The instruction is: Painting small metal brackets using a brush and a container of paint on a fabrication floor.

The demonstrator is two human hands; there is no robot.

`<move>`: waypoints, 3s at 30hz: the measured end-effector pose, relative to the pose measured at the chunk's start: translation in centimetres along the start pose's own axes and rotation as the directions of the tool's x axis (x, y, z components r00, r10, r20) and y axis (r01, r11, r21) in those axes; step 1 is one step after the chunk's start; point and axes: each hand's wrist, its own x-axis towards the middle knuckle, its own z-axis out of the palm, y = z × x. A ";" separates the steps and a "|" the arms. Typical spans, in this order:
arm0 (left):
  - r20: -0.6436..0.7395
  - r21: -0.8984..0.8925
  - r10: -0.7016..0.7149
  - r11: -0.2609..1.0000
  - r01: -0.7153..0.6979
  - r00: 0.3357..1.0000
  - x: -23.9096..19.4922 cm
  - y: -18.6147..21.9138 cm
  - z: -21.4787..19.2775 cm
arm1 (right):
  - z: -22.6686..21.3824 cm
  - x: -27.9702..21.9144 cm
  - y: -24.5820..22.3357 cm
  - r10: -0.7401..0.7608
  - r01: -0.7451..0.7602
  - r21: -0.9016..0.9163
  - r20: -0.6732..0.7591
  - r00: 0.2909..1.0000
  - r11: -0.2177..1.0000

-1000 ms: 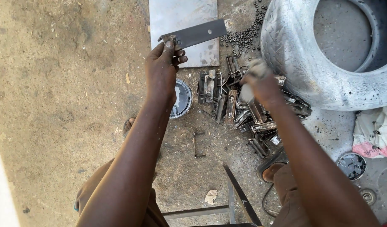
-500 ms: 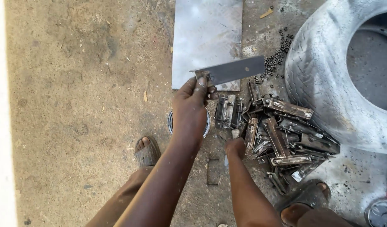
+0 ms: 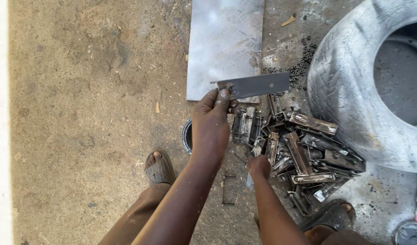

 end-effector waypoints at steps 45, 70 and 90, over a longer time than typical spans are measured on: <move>0.681 0.731 0.140 -0.071 -0.679 0.719 1.1 -3.8 -1.0 | -25.9 -18.5 -13.5 -0.989 0.783 -0.611 0.002 0.149 0.117; 0.112 0.217 -0.200 0.961 0.173 0.973 2.5 5.1 -5.8 | -19.1 -14.8 -13.7 -0.784 0.748 0.260 0.331 0.525 0.610; -0.002 0.309 0.009 0.951 -0.008 1.000 3.7 1.6 -4.2 | -5.0 -10.8 -18.8 -0.634 0.679 -0.021 0.338 0.696 0.734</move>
